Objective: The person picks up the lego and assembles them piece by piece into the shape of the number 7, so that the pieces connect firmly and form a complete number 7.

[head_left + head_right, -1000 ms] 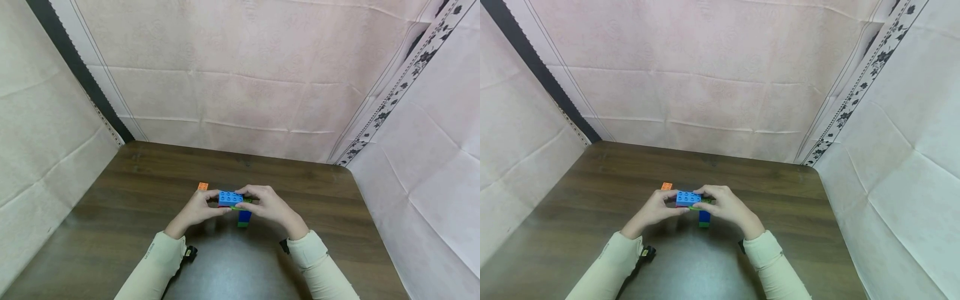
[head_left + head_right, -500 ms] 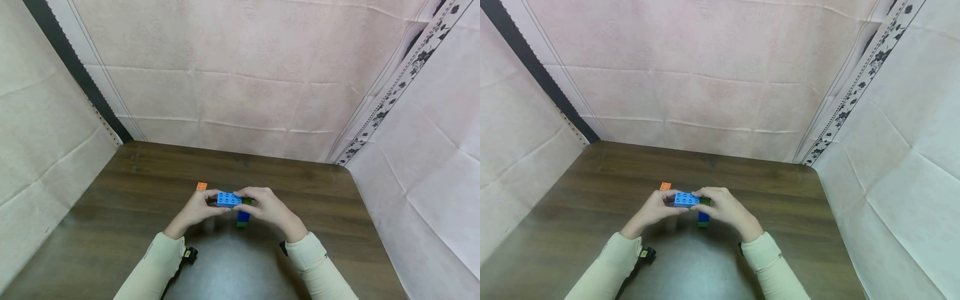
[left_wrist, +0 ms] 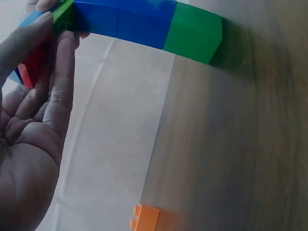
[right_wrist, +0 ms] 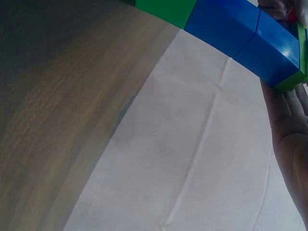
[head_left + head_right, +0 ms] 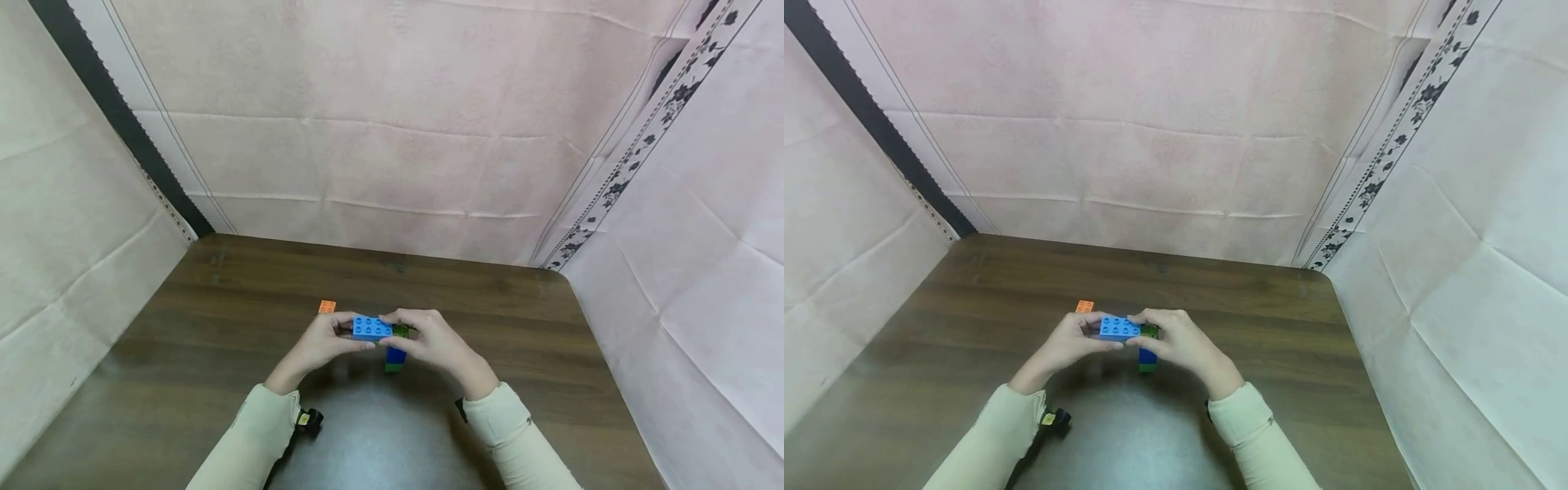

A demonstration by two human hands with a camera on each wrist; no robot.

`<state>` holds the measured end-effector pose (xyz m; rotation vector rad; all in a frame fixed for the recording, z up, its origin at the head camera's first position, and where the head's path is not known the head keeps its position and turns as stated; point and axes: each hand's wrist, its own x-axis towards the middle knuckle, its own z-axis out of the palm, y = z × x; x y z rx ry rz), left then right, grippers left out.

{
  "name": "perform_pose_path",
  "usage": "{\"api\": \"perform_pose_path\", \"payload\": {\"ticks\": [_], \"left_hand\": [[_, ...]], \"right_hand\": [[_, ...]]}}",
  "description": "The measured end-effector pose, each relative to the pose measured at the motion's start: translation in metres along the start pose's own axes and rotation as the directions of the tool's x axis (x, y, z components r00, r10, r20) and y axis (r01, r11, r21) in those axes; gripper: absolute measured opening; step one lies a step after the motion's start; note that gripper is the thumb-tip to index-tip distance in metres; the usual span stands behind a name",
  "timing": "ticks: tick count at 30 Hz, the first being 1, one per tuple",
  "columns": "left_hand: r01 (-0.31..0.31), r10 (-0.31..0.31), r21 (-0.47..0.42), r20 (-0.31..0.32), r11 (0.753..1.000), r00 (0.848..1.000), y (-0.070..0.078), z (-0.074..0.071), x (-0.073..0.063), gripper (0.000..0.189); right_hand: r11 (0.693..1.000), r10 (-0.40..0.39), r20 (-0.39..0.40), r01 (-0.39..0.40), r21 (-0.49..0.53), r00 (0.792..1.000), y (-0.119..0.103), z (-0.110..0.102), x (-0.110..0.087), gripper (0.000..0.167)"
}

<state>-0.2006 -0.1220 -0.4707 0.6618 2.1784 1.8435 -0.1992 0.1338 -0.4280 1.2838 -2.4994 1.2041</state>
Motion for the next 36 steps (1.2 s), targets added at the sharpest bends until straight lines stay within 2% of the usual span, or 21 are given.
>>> {"api": "perform_pose_path", "payload": {"ticks": [8, 14, 19, 24, 29, 33, 36], "left_hand": [[0.13, -0.126, -0.084, 0.053, 0.988, 0.991, 0.013, -0.003, -0.003, 0.054], [0.195, -0.18, -0.248, 0.081, 0.949, 0.98, 0.02, -0.005, -0.005, 0.046], [0.224, -0.223, -0.292, 0.036, 0.93, 0.974, 0.025, 0.001, -0.002, 0.049], [0.246, -0.264, -0.315, -0.016, 0.917, 0.964, 0.025, 0.007, 0.001, 0.043], [0.265, -0.301, -0.325, -0.064, 0.908, 0.952, 0.026, 0.008, 0.002, 0.043], [0.281, -0.319, -0.335, -0.065, 0.899, 0.945, 0.026, 0.006, 0.002, 0.044], [0.287, -0.323, -0.343, -0.049, 0.894, 0.945, 0.027, 0.004, 0.003, 0.044]], "right_hand": [[0.999, -0.036, -0.004, 0.036, 0.008, 0.999, 0.003, 0.0, 0.002, 0.033], [1.0, -0.026, -0.004, 0.026, 0.0, 1.0, 0.003, 0.001, 0.0, 0.035], [0.999, -0.011, -0.005, 0.011, 0.03, 1.0, 0.003, 0.003, -0.002, 0.035], [1.0, 0.007, 0.01, -0.008, 0.024, 1.0, 0.006, 0.004, -0.005, 0.041], [0.995, 0.097, 0.027, -0.096, -0.022, 0.995, 0.011, -0.003, -0.012, 0.045], [0.989, 0.145, 0.041, -0.144, -0.021, 0.989, 0.014, -0.006, -0.016, 0.038], [0.991, 0.137, 0.043, -0.137, -0.008, 0.99, 0.014, -0.005, -0.016, 0.034]]}}
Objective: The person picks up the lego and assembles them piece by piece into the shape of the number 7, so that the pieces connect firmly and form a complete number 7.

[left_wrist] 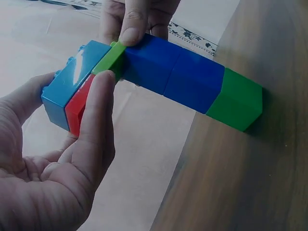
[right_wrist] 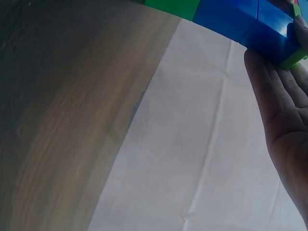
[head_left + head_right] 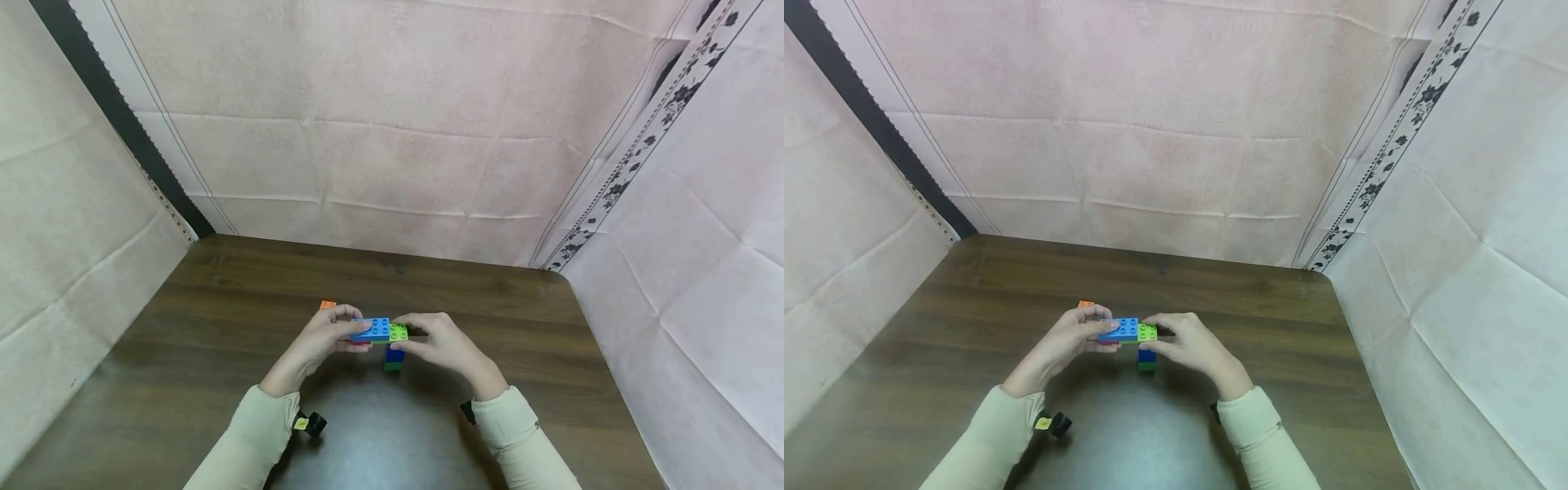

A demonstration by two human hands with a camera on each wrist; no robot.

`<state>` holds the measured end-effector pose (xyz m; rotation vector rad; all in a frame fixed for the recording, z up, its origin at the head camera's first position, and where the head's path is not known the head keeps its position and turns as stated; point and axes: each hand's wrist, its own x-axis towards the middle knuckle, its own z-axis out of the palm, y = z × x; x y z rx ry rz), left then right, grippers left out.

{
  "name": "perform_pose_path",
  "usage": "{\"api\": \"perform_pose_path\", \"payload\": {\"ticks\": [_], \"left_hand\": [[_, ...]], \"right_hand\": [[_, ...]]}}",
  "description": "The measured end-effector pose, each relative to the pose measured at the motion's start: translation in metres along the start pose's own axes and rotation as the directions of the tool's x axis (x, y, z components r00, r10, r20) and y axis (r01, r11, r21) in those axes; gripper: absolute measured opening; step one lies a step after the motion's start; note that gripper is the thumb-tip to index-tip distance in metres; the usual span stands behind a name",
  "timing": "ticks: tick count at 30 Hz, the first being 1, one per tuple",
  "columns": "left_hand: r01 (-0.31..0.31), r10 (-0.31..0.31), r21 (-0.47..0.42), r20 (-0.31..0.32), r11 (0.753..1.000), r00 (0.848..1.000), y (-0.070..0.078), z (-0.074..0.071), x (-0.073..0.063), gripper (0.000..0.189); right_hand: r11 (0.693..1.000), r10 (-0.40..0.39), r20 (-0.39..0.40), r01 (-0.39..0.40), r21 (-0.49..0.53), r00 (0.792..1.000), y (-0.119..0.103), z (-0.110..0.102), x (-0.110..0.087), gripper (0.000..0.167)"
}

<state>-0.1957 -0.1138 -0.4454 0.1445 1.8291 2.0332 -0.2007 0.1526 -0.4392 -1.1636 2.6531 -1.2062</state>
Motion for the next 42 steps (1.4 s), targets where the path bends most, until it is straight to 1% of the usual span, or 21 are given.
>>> {"api": "perform_pose_path", "payload": {"ticks": [5, 9, 13, 19, 23, 25, 29, 37, 42], "left_hand": [[0.008, -0.007, -0.01, 0.026, 1.0, 1.0, 0.002, -0.001, 0.001, 0.042], [0.006, -0.006, -0.009, 0.066, 1.0, 0.998, 0.002, -0.002, 0.001, 0.042], [0.003, -0.005, 0.029, 0.086, 1.0, 0.996, 0.001, -0.002, 0.0, 0.045], [-0.018, 0.011, 0.105, 0.07, 0.994, 0.997, 0.001, 0.002, -0.001, 0.045], [-0.026, 0.015, 0.131, 0.08, 0.991, 0.997, 0.002, 0.008, 0.001, 0.049], [-0.024, 0.014, 0.132, 0.077, 0.991, 0.997, 0.001, 0.01, 0.002, 0.05], [-0.013, 0.008, 0.109, 0.049, 0.994, 0.999, 0.002, 0.012, 0.004, 0.047], [-0.012, 0.01, 0.092, 0.023, 0.996, 1.0, 0.003, 0.015, 0.006, 0.039], [-0.007, 0.006, 0.09, 0.007, 0.996, 1.0, 0.002, 0.017, 0.007, 0.038]], "right_hand": [[1.0, 0.008, -0.008, -0.008, -0.002, 1.0, -0.001, 0.001, 0.0, 0.032], [1.0, 0.014, -0.015, -0.014, -0.004, 1.0, -0.001, 0.003, -0.001, 0.032], [1.0, 0.005, -0.026, -0.006, -0.009, 1.0, 0.0, 0.006, -0.002, 0.032], [1.0, -0.016, -0.037, 0.015, -0.012, 0.999, 0.001, 0.006, -0.002, 0.034], [1.0, -0.013, -0.035, 0.013, -0.015, 0.999, 0.001, 0.006, -0.002, 0.034], [1.0, -0.005, -0.034, 0.005, -0.01, 0.999, 0.0, 0.006, -0.002, 0.034], [1.0, 0.012, -0.04, -0.011, 0.014, 0.999, -0.001, 0.008, -0.002, 0.033], [1.0, -0.005, -0.06, 0.006, 0.019, 0.998, 0.001, 0.008, -0.003, 0.033], [0.999, 0.013, -0.062, -0.011, 0.032, 0.998, 0.003, 0.009, -0.004, 0.033]]}}
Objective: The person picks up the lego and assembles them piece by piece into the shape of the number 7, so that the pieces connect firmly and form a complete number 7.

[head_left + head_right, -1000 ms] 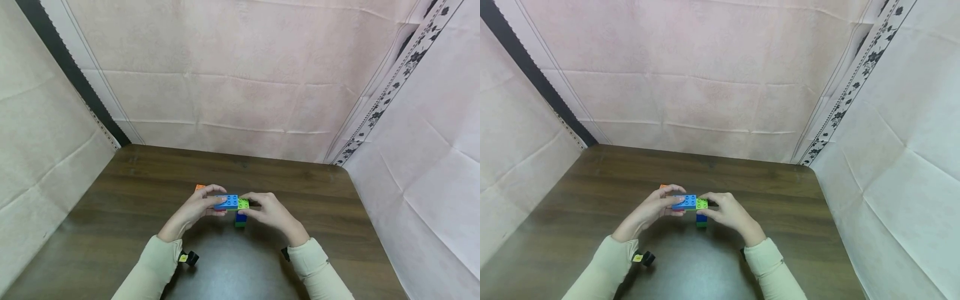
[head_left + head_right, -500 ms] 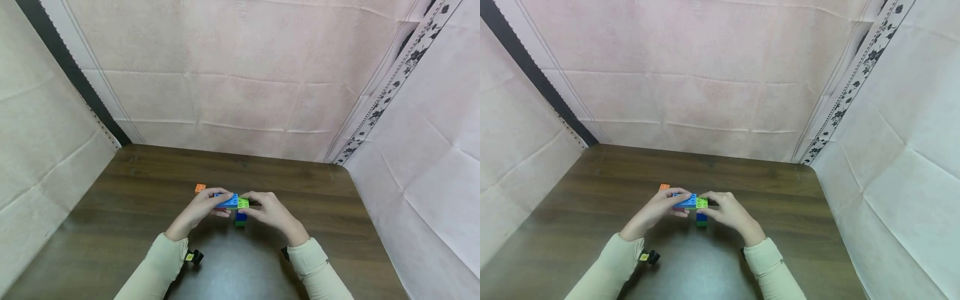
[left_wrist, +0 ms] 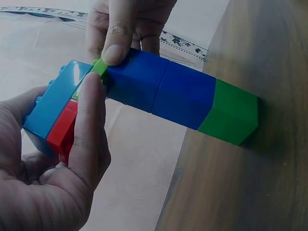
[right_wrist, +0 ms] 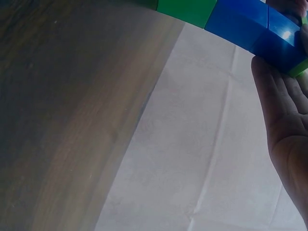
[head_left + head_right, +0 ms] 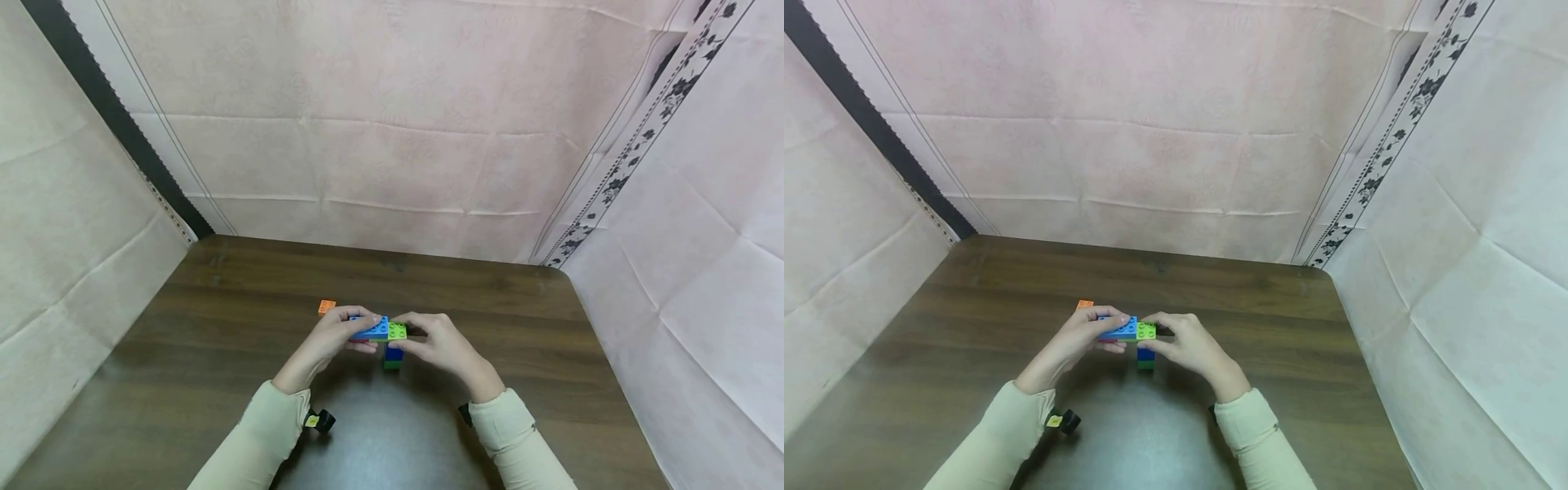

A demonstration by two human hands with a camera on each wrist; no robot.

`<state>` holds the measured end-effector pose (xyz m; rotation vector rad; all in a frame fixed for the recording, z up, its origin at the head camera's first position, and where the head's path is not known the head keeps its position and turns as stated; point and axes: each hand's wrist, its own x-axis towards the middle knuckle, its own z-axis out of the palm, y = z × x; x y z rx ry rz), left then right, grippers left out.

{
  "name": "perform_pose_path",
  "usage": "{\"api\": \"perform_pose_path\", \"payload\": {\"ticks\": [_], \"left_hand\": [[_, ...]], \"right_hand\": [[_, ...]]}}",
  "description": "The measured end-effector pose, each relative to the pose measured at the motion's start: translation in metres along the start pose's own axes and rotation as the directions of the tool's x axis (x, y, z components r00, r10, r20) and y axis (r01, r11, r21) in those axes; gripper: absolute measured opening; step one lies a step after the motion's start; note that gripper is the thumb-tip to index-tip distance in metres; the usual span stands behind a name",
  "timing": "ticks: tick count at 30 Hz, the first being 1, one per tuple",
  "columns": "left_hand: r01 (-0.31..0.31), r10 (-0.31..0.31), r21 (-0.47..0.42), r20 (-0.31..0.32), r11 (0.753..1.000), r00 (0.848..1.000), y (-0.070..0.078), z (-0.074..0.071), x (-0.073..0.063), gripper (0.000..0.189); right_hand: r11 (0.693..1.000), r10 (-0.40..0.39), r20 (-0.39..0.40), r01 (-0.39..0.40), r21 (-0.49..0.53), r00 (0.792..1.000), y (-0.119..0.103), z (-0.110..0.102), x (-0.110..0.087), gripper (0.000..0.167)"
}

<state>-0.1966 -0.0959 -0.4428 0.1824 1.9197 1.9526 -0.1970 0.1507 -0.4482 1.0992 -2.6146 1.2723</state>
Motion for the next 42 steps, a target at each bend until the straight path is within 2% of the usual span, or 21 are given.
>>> {"api": "perform_pose_path", "payload": {"ticks": [3, 6, 10, 13, 14, 17, 26, 32, 36, 39, 42], "left_hand": [[-0.006, 0.006, 0.038, -0.001, 0.999, 1.0, -0.0006, -0.0002, -0.0006, 0.041], [-0.037, 0.037, 0.133, 0.007, 0.99, 0.999, -0.0028, -0.0019, -0.0023, 0.043], [-0.138, 0.131, 0.295, 0.041, 0.946, 0.99, -0.0046, -0.0046, -0.0068, 0.042], [-0.2, 0.186, 0.343, 0.074, 0.918, 0.98, -0.0041, -0.0055, -0.0098, 0.04], [-0.213, 0.197, 0.345, 0.081, 0.914, 0.977, -0.0043, -0.0055, -0.01, 0.04], [-0.218, 0.198, 0.313, 0.094, 0.924, 0.976, -0.0054, -0.0047, -0.0094, 0.037], [-0.212, 0.202, 0.21, 0.068, 0.954, 0.977, -0.0081, -0.0025, -0.0062, 0.034], [-0.228, 0.22, 0.151, 0.071, 0.962, 0.973, -0.0088, -0.0019, -0.0069, 0.034], [-0.224, 0.212, 0.172, 0.089, 0.959, 0.973, -0.0067, -0.0042, -0.0061, 0.036], [-0.224, 0.209, 0.289, 0.083, 0.931, 0.974, -0.006, -0.007, -0.0065, 0.037], [-0.254, 0.236, 0.416, 0.094, 0.873, 0.967, -0.0072, -0.0097, -0.008, 0.04]], "right_hand": [[1.0, 0.004, 0.0, -0.004, 0.002, 1.0, -0.0002, 0.0004, 0.0, 0.033], [1.0, 0.01, 0.003, -0.01, 0.004, 1.0, -0.0002, 0.001, -0.0005, 0.033], [1.0, 0.021, 0.006, -0.021, 0.017, 1.0, 0.0005, 0.0014, -0.0015, 0.033], [0.999, 0.02, 0.003, -0.02, 0.029, 1.0, 0.0009, 0.0013, -0.002, 0.033], [0.999, 0.018, 0.002, -0.018, 0.03, 1.0, 0.0011, 0.0013, -0.0021, 0.033], [0.999, 0.022, 0.005, -0.022, 0.035, 1.0, 0.0015, 0.0015, -0.0025, 0.033], [1.0, 0.003, -0.002, -0.003, 0.022, 1.0, 0.0033, 0.0025, -0.0025, 0.033], [0.999, 0.007, -0.006, -0.007, 0.031, 1.0, 0.0017, 0.0025, -0.0019, 0.033], [0.999, 0.006, -0.015, -0.006, 0.038, 1.0, 0.0018, 0.003, -0.0016, 0.033], [0.999, 0.013, -0.009, -0.013, 0.041, 1.0, 0.0018, 0.0041, -0.0019, 0.034], [0.999, 0.027, 0.0, -0.027, 0.034, 1.0, 0.0021, 0.0055, -0.0033, 0.036]]}}
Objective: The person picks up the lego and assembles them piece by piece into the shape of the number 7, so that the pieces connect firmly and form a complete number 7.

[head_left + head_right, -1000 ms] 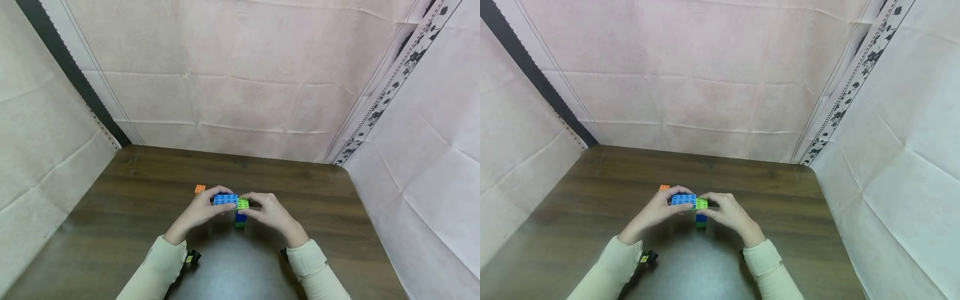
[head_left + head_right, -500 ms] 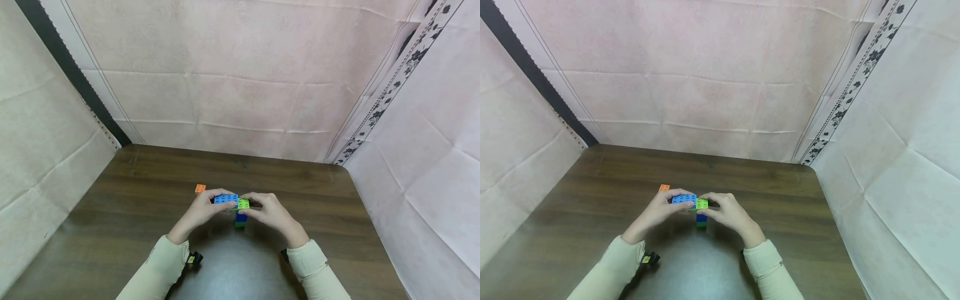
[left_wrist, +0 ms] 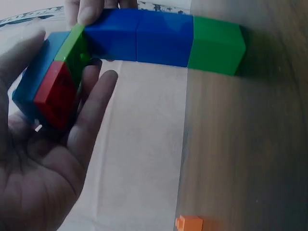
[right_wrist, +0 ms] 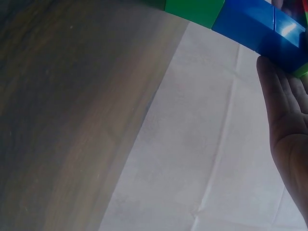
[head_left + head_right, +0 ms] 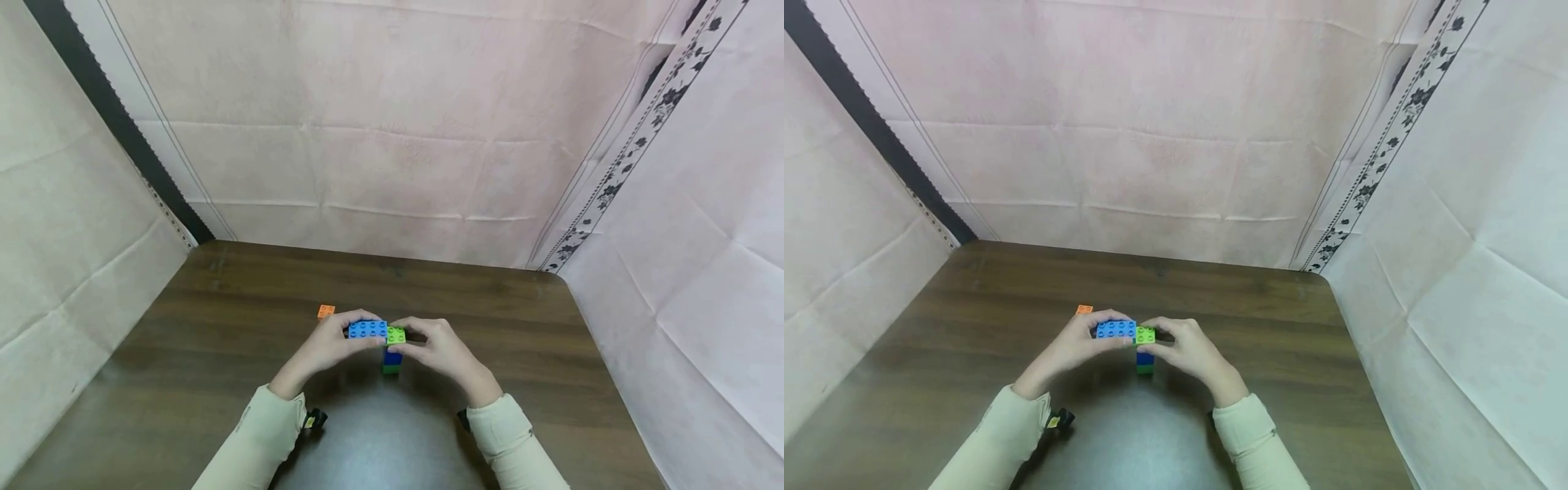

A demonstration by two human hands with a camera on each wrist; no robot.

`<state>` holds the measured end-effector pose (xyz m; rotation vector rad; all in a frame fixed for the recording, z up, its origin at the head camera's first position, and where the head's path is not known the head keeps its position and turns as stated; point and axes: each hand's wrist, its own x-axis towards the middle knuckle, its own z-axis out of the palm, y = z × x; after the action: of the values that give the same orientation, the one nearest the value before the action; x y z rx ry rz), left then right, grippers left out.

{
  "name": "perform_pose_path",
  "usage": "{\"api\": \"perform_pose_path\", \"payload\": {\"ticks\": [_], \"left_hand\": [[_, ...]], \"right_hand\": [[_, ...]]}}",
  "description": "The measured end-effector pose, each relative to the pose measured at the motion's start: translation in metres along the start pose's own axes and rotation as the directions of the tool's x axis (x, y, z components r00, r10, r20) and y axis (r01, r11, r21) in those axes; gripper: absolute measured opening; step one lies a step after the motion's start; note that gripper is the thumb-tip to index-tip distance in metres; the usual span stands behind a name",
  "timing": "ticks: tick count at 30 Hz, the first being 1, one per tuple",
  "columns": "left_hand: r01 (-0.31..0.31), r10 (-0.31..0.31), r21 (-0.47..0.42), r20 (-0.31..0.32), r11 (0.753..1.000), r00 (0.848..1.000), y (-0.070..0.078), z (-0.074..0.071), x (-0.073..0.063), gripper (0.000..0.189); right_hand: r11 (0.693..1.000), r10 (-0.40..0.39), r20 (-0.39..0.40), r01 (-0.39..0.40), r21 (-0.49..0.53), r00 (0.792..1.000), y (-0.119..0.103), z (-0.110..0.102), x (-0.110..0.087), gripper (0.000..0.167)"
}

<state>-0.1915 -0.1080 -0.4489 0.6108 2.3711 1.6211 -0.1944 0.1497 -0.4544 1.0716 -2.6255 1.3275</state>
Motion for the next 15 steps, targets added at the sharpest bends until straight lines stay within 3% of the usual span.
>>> {"api": "perform_pose_path", "payload": {"ticks": [3, 9, 15], "left_hand": [[-0.036, 0.037, 0.056, -0.018, 0.998, 0.999, -0.003, 0.0004, -0.0014, 0.042], [-0.059, 0.062, 0.044, -0.065, 0.997, 0.996, -0.0076, 0.0018, 0.0008, 0.038], [-0.071, 0.071, 0.018, 0.003, 0.997, 0.997, -0.0058, -0.0034, -0.0005, 0.038]], "right_hand": [[1.0, 0.013, 0.0, -0.013, 0.004, 1.0, 0.0004, 0.0011, -0.0015, 0.038], [1.0, 0.024, -0.012, -0.023, 0.015, 1.0, -0.0001, 0.0005, -0.0017, 0.038], [0.999, 0.029, -0.003, -0.029, 0.023, 1.0, -0.0015, -0.0014, -0.0009, 0.036]]}}
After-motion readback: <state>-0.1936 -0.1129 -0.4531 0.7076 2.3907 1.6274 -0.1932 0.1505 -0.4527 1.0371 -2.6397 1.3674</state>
